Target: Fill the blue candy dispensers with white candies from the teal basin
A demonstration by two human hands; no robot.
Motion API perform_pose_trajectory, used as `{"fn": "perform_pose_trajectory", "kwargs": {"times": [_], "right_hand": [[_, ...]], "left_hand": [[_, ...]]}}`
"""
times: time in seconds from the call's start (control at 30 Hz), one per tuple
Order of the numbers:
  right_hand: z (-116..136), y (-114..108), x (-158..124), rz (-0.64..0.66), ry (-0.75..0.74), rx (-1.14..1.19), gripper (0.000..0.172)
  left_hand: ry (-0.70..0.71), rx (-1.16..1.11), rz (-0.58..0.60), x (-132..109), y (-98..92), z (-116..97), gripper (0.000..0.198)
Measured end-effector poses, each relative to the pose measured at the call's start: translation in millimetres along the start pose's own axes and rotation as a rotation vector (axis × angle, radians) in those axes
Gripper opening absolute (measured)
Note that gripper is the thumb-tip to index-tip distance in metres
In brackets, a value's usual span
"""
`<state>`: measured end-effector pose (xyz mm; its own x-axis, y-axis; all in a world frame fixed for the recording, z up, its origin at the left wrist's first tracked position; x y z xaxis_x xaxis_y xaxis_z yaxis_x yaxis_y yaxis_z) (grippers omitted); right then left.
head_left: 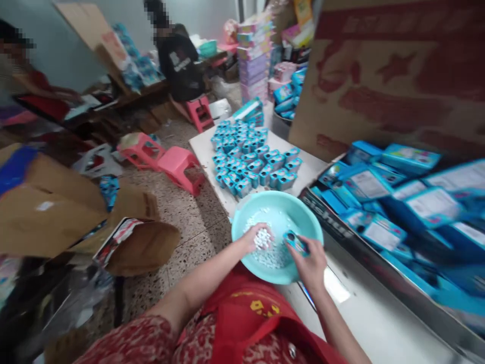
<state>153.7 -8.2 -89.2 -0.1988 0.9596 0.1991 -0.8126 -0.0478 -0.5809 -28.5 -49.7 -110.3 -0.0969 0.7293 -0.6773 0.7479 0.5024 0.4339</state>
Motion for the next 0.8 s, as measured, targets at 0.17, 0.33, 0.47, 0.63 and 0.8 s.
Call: {"fn": "perform_pose_trajectory", "kwargs": {"times": [0.17, 0.33, 0.47, 0.63, 0.8], "right_hand": [[0, 15, -3, 0.157, 0.039, -0.082, 0.029], [15, 29, -7, 0.262, 0.051, -0.147, 0.024], [22, 31, -4, 0.271, 0.073, -0.179, 0.024], [33, 23, 0, 0.235, 0.066, -0.184, 0.025], [34, 23, 1, 0.264, 0.122, -0.206, 0.023]], "left_hand": [[0.226, -0.182, -0.012, -3, 23.3, -22, 0.034], [0.527, -0.172, -0.092, -11, 52.0, -28, 0.035], [0.607, -0.135, -0.129, -12, 59.2, -26, 0.032], [0.668, -0.134, -0.148, -11, 63.3, -29, 0.032], [0.619, -0.025, -0.218, -7, 66.7, -26, 0.04]]}}
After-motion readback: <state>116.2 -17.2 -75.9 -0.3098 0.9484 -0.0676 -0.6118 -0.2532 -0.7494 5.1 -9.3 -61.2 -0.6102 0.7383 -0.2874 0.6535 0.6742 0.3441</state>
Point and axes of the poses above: each hand's wrist, its own x-axis towards the middle knuckle, its own y-axis out of the palm, z = x × y, the point moved 1 cm from there along x, towards the middle knuckle, and after that the axes turned 9 degrees about y, right-handed, at the moved point
